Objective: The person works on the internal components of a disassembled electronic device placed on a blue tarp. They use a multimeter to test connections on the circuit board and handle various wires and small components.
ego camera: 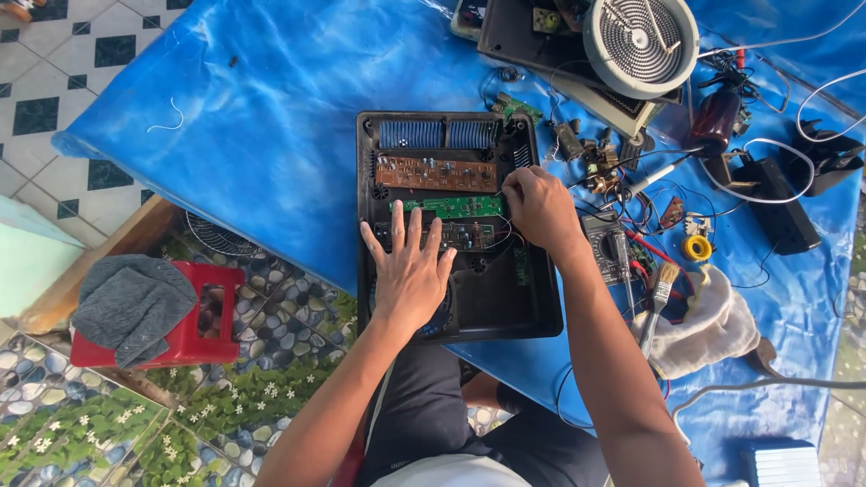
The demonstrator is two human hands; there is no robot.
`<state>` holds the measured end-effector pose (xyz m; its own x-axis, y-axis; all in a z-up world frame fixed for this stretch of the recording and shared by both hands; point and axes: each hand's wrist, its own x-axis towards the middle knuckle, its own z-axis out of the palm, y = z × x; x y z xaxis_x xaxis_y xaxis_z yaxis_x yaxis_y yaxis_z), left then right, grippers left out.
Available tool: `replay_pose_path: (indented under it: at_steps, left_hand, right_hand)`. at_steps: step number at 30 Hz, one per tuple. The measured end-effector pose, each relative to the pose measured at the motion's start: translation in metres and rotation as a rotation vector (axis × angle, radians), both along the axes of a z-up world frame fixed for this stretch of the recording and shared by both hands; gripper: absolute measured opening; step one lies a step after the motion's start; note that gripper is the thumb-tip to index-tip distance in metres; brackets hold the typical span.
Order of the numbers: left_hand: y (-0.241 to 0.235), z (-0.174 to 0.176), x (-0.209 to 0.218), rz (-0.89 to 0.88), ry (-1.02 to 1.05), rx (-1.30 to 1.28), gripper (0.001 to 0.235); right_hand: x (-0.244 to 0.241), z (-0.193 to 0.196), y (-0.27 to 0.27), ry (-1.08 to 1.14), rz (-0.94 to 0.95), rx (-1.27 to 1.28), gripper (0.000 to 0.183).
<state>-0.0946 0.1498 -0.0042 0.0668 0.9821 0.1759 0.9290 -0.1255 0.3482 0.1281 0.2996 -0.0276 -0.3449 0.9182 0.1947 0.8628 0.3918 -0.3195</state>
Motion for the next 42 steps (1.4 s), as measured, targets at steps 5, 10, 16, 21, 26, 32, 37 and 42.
replay_pose_path:
  at_steps: [5, 10, 16, 21, 26, 32, 37, 42]
  left_hand:
    - [-0.002, -0.003, 0.001, -0.008, 0.014, -0.017, 0.058]
    - [0.0, 0.003, 0.0, -0.005, -0.001, 0.004, 0.059]
    - [0.013, 0.015, 0.003, -0.007, 0.038, -0.021, 0.062]
    - [0.025, 0.016, 0.009, 0.026, 0.082, -0.129, 0.068]
    - [0.028, 0.004, 0.011, 0.021, 0.194, -0.3, 0.072]
    - [0.028, 0.011, 0.01, 0.021, 0.205, -0.331, 0.073]
    - [0.027, 0.016, 0.014, 0.04, 0.189, -0.326, 0.073]
    - [0.027, 0.019, 0.015, 0.061, 0.211, -0.361, 0.073]
  right_hand:
    - [0.001, 0.005, -0.003, 0.047, -0.02, 0.02, 0.013]
    - [-0.001, 0.007, -0.002, 0.04, -0.033, 0.022, 0.013]
    - [-0.001, 0.0, 0.004, 0.006, -0.033, 0.015, 0.012]
    - [-0.004, 0.005, 0.0, -0.031, -0.018, 0.006, 0.013]
    - [-0.003, 0.004, 0.001, -0.068, 0.007, 0.043, 0.012]
    - [-0.005, -0.003, 0.002, -0.121, -0.019, 0.068, 0.011]
    - [-0.005, -0.007, 0.001, -0.161, 0.001, 0.122, 0.011]
    - [-0.005, -0.013, 0.001, -0.187, 0.013, 0.156, 0.009]
